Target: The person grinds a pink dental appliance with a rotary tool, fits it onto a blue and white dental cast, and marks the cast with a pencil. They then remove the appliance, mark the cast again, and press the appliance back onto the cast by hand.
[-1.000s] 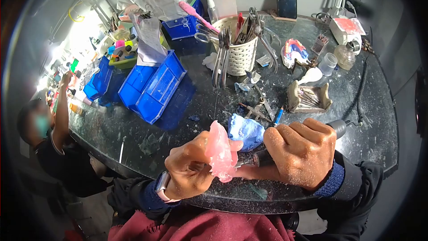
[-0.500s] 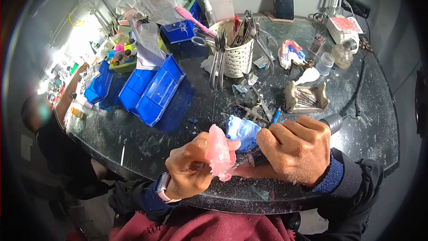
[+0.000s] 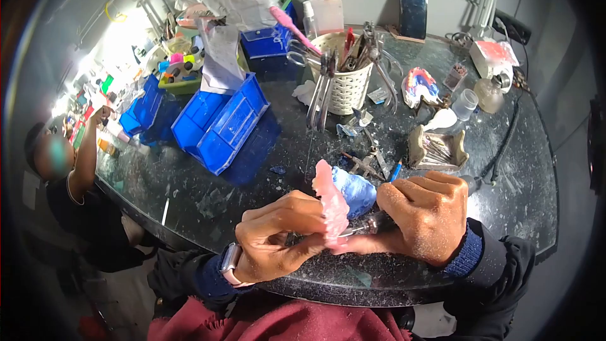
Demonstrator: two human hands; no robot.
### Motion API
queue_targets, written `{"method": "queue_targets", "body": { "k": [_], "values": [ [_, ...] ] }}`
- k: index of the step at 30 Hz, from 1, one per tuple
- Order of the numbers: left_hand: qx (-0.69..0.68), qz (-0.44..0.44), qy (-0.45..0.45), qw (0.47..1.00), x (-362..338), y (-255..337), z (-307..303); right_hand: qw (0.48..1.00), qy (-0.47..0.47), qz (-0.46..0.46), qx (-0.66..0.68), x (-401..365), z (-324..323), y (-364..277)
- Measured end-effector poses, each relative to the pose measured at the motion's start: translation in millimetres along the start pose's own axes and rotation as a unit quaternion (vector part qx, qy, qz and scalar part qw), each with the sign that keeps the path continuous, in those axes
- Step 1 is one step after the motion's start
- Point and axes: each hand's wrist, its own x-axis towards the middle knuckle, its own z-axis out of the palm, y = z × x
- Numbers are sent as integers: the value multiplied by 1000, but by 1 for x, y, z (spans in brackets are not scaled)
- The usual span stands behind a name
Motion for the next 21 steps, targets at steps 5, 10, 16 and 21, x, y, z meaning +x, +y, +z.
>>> {"method": "queue_targets", "body": {
  "k": [5,10,16,21],
  "values": [
    [-34,33,4,999,7,4,-2,994,-75,13,73,1,1,2],
    [-71,26,-27,997,6,2,-9,985,-115,34,125,4,4,0],
    [-81,13,-21,996,6,1,-9,980,-143,38,133,8,2,0],
    [-70,32,-3,997,7,-2,-4,980,-140,37,134,10,2,0]
  ]
}}
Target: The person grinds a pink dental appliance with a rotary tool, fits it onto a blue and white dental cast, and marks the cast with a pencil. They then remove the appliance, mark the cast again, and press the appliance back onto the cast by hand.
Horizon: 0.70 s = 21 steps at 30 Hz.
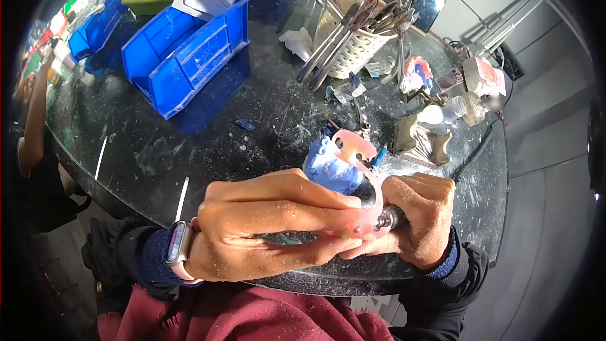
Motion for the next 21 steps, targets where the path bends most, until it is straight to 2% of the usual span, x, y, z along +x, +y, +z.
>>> {"method": "queue_targets", "body": {
  "k": [6,9,20,21],
  "values": [
    [-24,-35,-32,999,0,3,-5,1000,18,-13,7,-1,3,4],
    [18,8,-11,1000,1,-1,0,999,25,-27,10,-2,4,5],
    [-1,11,2,1000,0,-3,1,999,32,-24,15,-2,5,10],
    [-4,11,0,1000,0,-3,1,1000,20,-2,15,-3,5,9]
  ]
}}
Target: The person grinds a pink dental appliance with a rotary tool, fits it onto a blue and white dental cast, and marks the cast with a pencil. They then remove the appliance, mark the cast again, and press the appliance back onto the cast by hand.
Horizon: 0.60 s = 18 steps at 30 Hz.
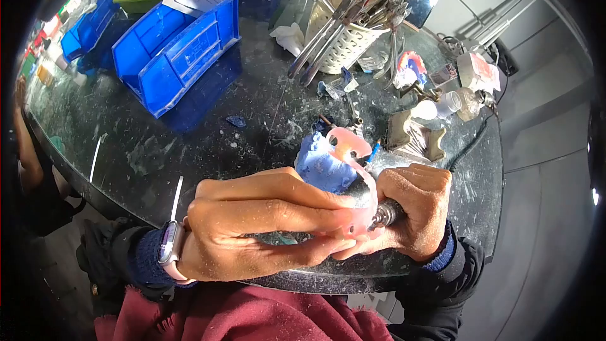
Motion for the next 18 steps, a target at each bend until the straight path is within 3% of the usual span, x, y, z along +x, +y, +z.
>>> {"method": "queue_targets", "body": {
  "k": [2,9,12,18],
  "values": [
    [-1,0,-5,1000,0,0,-2,999,-25,45,-2,-4,-1,-3],
    [-1,-7,-14,1000,1,1,-3,999,-14,30,-32,-3,1,-6],
    [-32,-48,-26,998,1,8,-5,998,-9,37,-42,-2,-1,-8],
    [-31,-31,-41,998,1,5,-6,999,-10,19,-24,-4,1,-2]
  ]
}}
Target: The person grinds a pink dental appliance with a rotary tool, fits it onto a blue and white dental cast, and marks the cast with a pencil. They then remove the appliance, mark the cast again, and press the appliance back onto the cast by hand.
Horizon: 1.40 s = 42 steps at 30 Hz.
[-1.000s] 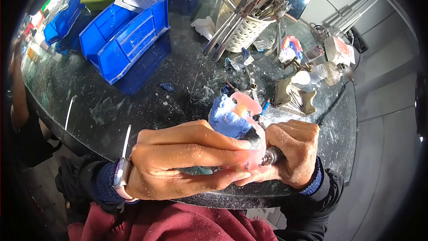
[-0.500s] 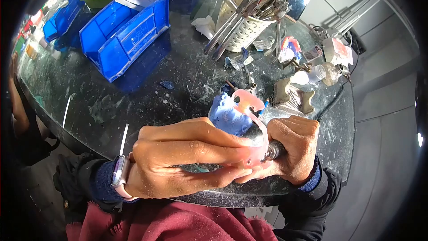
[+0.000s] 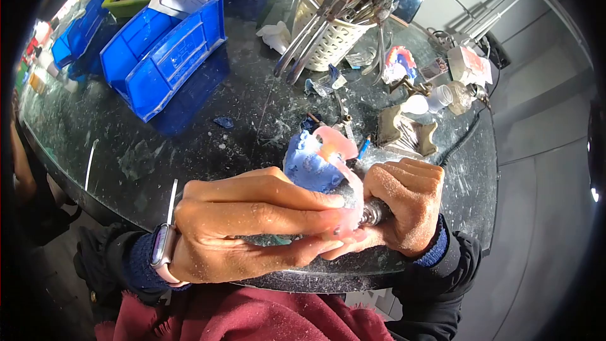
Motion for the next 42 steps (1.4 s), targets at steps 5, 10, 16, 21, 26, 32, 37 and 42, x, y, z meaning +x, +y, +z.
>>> {"method": "queue_targets", "body": {
  "k": [5,10,16,21,26,32,37,42],
  "values": [
    [-5,-4,9,1000,-1,0,2,1000,-4,-28,7,2,-1,2],
    [-13,10,4,1000,-2,-4,1,996,40,-76,13,4,3,7],
    [-22,10,3,1000,-1,-3,1,1000,-4,-2,-6,0,-4,3],
    [-24,7,7,1000,0,-2,1,999,-5,-42,1,4,0,4],
    [20,29,38,999,1,-5,5,998,13,-58,23,6,0,3],
    [5,13,26,1000,1,-4,3,998,1,-60,-2,5,-2,1],
    [4,20,30,999,0,-4,3,998,-4,-68,3,6,-3,2],
    [65,25,64,996,-1,-1,2,1000,-3,-3,3,9,-6,14]
  ]
}}
